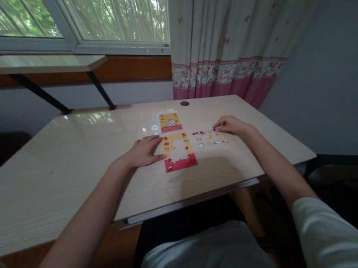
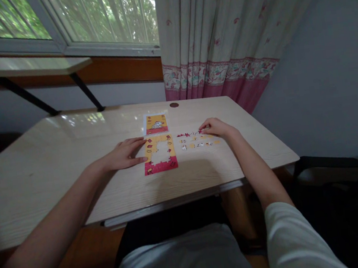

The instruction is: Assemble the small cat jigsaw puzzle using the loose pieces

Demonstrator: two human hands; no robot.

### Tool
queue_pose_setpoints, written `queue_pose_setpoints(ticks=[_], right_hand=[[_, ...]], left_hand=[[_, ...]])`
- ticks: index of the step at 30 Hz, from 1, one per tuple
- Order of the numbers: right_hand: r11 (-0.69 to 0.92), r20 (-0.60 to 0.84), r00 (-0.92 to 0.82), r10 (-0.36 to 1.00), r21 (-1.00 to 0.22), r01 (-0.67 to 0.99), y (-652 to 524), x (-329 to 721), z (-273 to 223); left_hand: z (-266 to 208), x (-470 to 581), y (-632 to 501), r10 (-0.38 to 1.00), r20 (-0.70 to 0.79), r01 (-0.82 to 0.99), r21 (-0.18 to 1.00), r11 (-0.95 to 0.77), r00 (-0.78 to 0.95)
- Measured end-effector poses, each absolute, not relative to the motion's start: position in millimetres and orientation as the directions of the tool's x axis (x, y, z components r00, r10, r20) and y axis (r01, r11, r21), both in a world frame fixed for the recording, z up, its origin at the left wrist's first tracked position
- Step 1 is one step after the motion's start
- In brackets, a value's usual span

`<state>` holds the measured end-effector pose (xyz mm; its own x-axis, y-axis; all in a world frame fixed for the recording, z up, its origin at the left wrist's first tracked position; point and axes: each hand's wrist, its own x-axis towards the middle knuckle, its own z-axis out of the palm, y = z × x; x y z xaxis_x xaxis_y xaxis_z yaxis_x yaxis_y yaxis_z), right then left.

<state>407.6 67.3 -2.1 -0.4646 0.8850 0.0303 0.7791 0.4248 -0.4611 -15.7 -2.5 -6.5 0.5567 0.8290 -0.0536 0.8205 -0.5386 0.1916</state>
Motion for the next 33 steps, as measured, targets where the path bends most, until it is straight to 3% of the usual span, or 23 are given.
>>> queue_pose_setpoints(ticks=[7, 17, 21, 27, 33], right_hand=[[0.381, 0.039, -0.41, 0.911, -0.458, 0.803, 63, 403, 1], [0.23, -0.018, -0.325, 0.946, -0.671, 0.705, 51, 398, 5], [0.217, 0.045, -0.284, 0.958, -0.76, 0.612, 48, 391, 8], [0.245, 0.121, -0.249, 0.961, -0.788, 0.565, 49, 386, 13], [0.186, 0.073, -0.21, 0.975, -0.785, 0.591, 49, 386, 8]], left_hand=[[-6, -16, -3, 0.834, -0.048, 0.826, 0.184, -0.533, 0.549], [-6, -16, -3, 0.834, -0.051, 0.824, 0.196, -0.531, 0.55], [-8, -16, -2, 0.83, -0.038, 0.817, 0.205, -0.538, 0.556], [-9, -17, -1, 0.824, -0.031, 0.81, 0.209, -0.548, 0.566], [-9, -17, -2, 0.824, -0.036, 0.81, 0.218, -0.545, 0.565]])
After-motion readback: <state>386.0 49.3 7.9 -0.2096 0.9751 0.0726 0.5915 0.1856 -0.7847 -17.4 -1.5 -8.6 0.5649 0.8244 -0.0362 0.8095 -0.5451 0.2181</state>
